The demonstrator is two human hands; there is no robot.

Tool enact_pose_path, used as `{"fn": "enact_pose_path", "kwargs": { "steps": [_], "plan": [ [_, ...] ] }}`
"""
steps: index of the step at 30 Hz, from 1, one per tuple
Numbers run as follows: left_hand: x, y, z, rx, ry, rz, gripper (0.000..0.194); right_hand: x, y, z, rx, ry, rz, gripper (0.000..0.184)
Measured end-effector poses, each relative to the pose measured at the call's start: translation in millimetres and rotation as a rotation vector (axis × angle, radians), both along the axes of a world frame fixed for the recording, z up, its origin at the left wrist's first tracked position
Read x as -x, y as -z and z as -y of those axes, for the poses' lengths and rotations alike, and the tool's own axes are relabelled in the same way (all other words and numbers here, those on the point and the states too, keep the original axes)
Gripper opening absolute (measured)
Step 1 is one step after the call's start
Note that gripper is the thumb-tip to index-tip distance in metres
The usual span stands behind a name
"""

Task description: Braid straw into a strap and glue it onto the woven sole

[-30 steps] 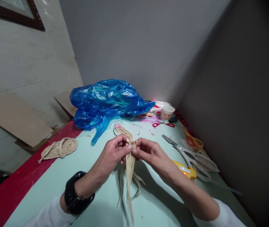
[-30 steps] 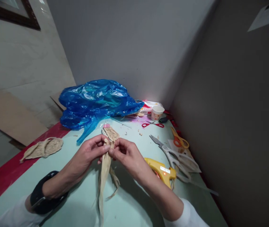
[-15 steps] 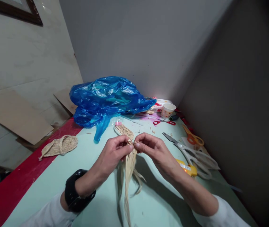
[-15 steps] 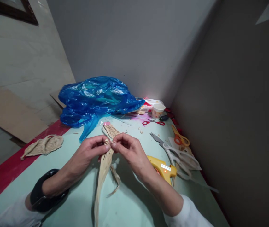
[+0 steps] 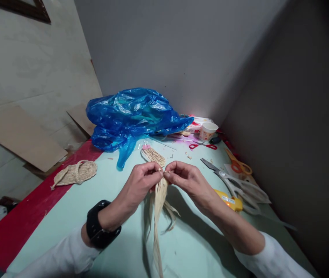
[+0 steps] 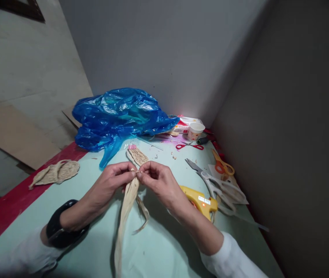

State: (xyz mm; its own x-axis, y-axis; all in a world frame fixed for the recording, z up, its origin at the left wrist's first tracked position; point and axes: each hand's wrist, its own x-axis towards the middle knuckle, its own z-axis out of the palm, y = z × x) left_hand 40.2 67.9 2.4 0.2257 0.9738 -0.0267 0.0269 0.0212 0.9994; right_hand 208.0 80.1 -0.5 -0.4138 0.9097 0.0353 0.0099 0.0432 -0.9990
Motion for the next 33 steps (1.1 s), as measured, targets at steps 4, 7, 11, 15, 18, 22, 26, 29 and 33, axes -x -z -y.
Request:
{"fn": "enact_pose_path", "kwargs": {
  "steps": [4,7,11,15,18,22,26,29,33],
  "plan": [
    [0,3.2,-3,-0.002,-0.04,0.047,0.014,2,-0.7,3,-0.029,0.026,-0.024,0.032],
    [-1,2.6,-2,0.001,-0.04,0.066,0.014,2,-1.8,3,-0.043,0.034,-0.055,0.031],
    [-2,0.1,1,0.002,-0.035,0.075,0.011,2,-0.1,1,-0.04,0.012,-0.087,0.032],
    [-1,-0.7,1,-0.002,-0.035,0.081,0.017,1,4.2,0,-0.063,0.048,-0.112,0.023],
    [0,0.0,-1,0.005,-0.048,0.097,0.021,1,4.4,0,-0.072,0.066,-0.14,0.022],
    [0,1.2,-4,0.022,-0.111,0.15,0.02,0,-1.6,1,-0.081,0.068,-0.178,0.02],
    [1,6.0,-9,0.056,-0.211,0.222,0.018,-6,-13.2,4,-0.126,0.057,-0.225,0.012],
    [7,15.1,-17,0.075,-0.324,0.275,0.016,-14,-30.5,10,-0.183,0.029,-0.274,0.005],
    [20,29.2,-32,0.07,-0.476,0.311,0.016,-37,-69.1,26,-0.302,0.138,-0.288,0.011]
  ]
}}
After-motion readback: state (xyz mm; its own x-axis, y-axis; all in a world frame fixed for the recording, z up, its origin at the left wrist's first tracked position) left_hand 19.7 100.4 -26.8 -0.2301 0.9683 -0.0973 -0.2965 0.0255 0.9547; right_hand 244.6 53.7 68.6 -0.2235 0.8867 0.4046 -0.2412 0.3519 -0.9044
